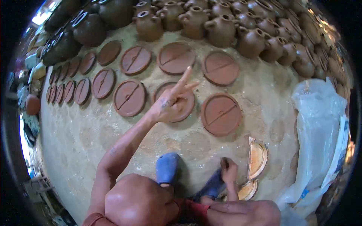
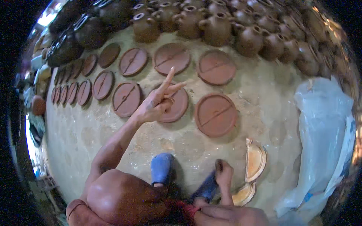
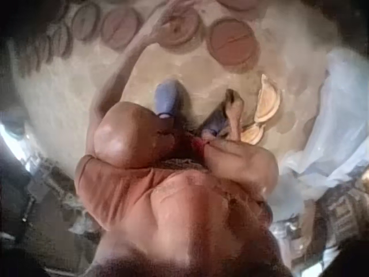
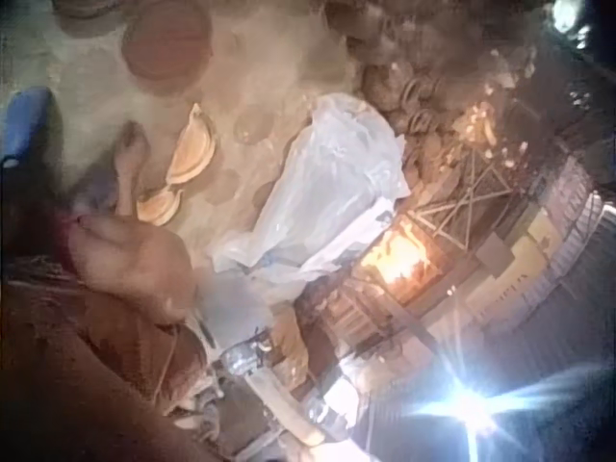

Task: The person shapes a clay base by hand on a wooden wheel, using a damp cloth to smooth the edges and pressing clay into the center to form a small bowl.

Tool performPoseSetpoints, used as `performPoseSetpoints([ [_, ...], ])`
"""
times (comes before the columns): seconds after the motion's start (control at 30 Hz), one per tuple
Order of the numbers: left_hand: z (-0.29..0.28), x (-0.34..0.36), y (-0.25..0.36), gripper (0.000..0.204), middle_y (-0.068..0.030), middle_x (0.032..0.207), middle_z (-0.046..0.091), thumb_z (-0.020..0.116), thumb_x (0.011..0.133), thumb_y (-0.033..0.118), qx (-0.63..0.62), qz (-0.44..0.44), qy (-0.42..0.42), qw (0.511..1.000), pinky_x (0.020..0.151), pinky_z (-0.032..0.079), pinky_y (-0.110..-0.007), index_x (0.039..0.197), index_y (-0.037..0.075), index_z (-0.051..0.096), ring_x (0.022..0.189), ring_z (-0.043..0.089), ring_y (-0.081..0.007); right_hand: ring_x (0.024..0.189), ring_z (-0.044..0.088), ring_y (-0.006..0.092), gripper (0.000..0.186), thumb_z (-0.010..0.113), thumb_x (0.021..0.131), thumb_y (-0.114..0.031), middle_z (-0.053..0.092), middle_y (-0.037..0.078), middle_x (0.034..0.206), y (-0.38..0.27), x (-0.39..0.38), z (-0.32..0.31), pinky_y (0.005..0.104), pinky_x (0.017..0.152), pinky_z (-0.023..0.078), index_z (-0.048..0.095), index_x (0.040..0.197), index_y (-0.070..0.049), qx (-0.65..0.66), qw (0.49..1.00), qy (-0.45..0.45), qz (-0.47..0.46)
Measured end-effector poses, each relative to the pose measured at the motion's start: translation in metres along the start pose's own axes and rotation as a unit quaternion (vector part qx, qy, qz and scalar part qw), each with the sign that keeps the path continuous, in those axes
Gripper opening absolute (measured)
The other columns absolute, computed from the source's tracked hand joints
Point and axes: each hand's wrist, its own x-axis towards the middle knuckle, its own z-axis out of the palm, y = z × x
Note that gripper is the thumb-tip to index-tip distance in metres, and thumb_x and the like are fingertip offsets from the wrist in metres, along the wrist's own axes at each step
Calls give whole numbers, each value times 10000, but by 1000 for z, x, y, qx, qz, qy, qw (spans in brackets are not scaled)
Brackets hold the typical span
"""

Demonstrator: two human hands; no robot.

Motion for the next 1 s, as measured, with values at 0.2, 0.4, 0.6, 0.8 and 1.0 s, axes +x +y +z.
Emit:
performPoseSetpoints([
  [0.2,77,20,-20,813,-107,1405,647,568,878,-53,105,-42,-174,978,669,540,-291,1624,158,321,750,603,-104,945,697,428,177,680,916,-112,712,247,979,-11,9,-10,459,813,552,719,1040,8,79,996,27,42],
  [0.4,115,40,-26,555,-117,1226,736,687,942,51,83,-50,-199,975,778,590,-344,1480,61,554,845,711,-173,716,657,306,177,695,942,-143,652,183,842,12,-11,-97,406,653,518,705,1045,1,-9,969,219,110],
  [0.6,231,115,-15,652,-190,1393,627,690,908,175,156,27,-389,908,1073,480,-430,1527,104,496,1248,608,-341,890,691,321,336,730,946,-223,695,174,1004,126,-107,-164,425,799,557,672,1176,15,-113,903,299,286],
  [0.8,389,179,-50,661,-203,1422,579,688,892,210,252,242,-412,842,1151,408,-491,1518,108,503,1323,523,-401,1122,663,397,605,763,913,-418,672,238,1184,136,-179,-135,480,969,525,602,1306,12,-54,873,85,477],
  [1.0,446,173,-51,478,-195,1288,643,660,897,185,389,252,-466,754,984,538,-531,1356,87,565,1182,625,-407,1044,661,420,473,730,949,-319,656,254,1137,154,-203,-99,512,916,529,564,1250,5,121,877,156,437],
])
